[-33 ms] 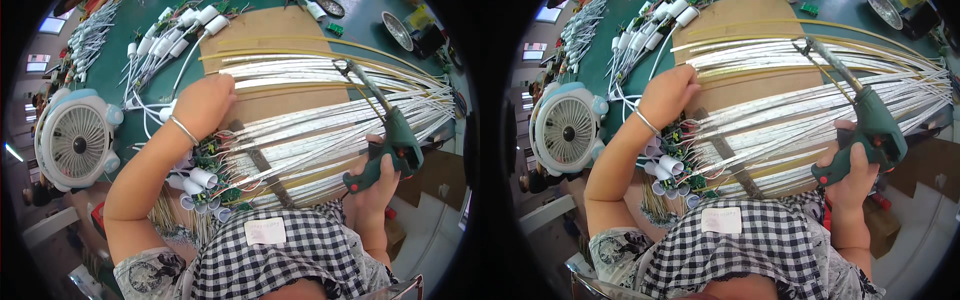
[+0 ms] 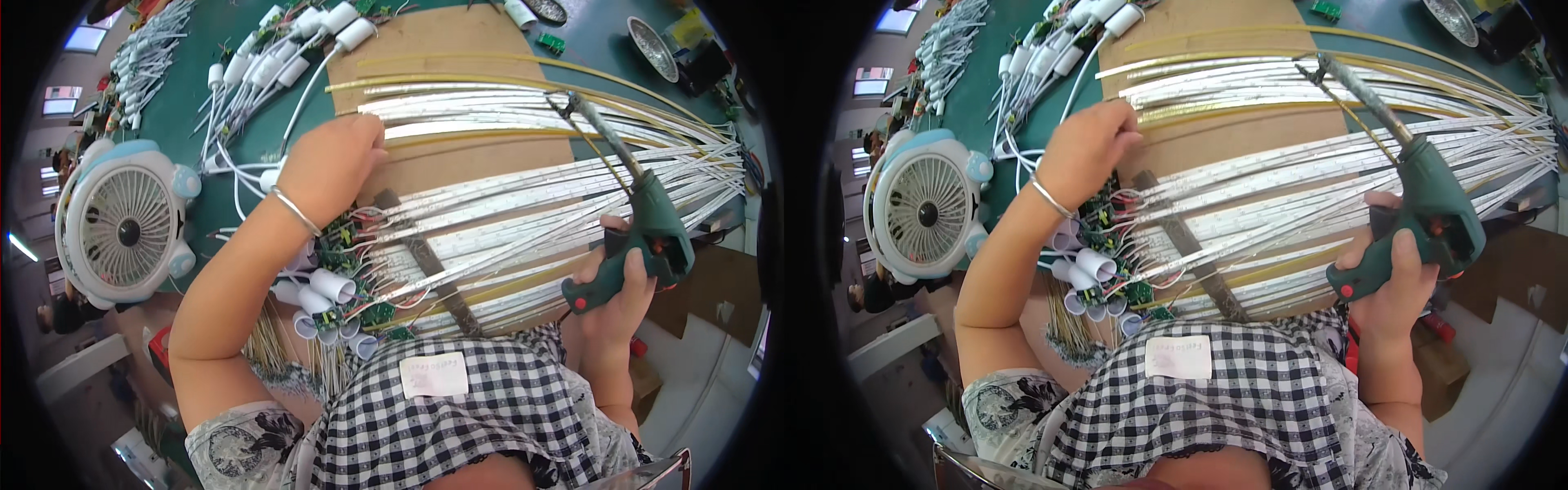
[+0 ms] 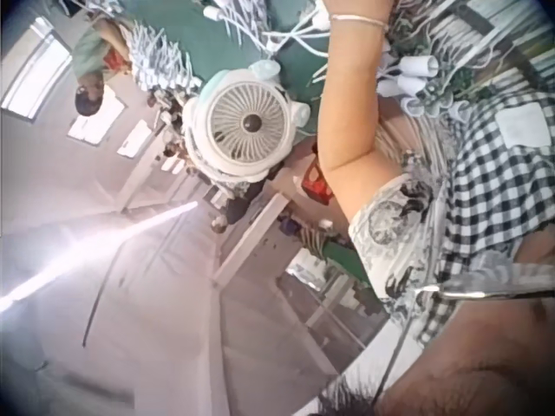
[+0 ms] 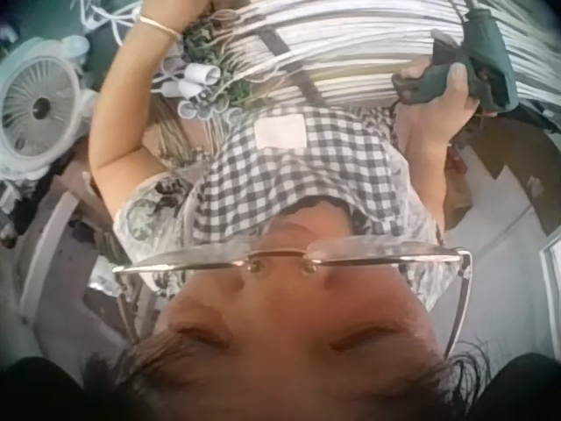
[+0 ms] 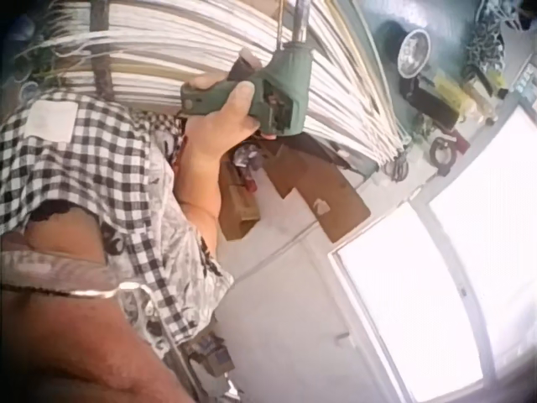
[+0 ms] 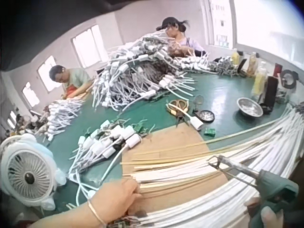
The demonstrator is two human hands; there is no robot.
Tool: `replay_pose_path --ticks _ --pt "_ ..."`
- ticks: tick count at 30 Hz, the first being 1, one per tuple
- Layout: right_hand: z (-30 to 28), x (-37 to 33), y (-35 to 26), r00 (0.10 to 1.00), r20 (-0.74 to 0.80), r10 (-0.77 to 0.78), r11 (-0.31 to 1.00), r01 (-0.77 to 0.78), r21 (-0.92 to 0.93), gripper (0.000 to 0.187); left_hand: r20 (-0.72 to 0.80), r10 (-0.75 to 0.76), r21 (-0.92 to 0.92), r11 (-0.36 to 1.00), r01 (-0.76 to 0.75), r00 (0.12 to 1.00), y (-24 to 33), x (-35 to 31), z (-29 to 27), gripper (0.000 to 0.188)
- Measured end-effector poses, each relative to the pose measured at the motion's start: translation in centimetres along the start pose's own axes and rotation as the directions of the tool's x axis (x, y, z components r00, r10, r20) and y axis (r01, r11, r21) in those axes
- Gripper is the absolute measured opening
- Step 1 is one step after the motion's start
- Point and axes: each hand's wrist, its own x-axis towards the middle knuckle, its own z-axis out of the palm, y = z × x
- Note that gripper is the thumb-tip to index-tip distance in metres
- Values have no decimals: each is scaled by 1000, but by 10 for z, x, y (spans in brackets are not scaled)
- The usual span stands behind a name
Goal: The recorder uses a soldering tool or heat-bonding gun to attach electrical components and wires to LED strip housing units at a factory workstation.
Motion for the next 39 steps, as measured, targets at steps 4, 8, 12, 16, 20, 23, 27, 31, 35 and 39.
replay_pose_path --ticks 4,8,12,16,20,23,27,31,35,39 --pt "4 1 1 1000 29 1 1000 -1 27 53 -163 184 77 982 -173 969 27 -29 -16 17" --pt "6 2 3 998 66 -8 999 5 42 52 -84 298 253 929 -269 951 60 -56 -26 21" --pt "1 -1 5 995 85 -44 998 41 39 51 -393 474 459 844 -278 788 59 -59 -9 12" --pt "-1 -3 3 996 69 -61 997 58 40 50 -148 387 356 879 -316 910 68 -79 16 9" --pt "-6 -7 4 995 67 -70 996 66 60 48 -74 311 128 945 -300 948 62 -76 13 7" --pt "-9 -9 6 995 79 -64 996 58 73 49 -88 284 119 955 -273 955 59 -77 16 7" --pt "-15 -7 3 999 38 -25 998 22 66 51 -161 291 225 941 -252 943 62 -63 -8 8" --pt "-18 8 -13 977 -10 -213 974 213 72 53 81 -169 -405 895 188 982 76 -64 -27 16" --pt "-32 18 -31 945 -93 -313 944 321 80 50 284 1 -383 917 113 959 64 -60 -20 26" --pt "-46 20 -30 929 -129 -348 931 358 71 45 -60 160 228 963 -142 985 75 -52 -13 18"
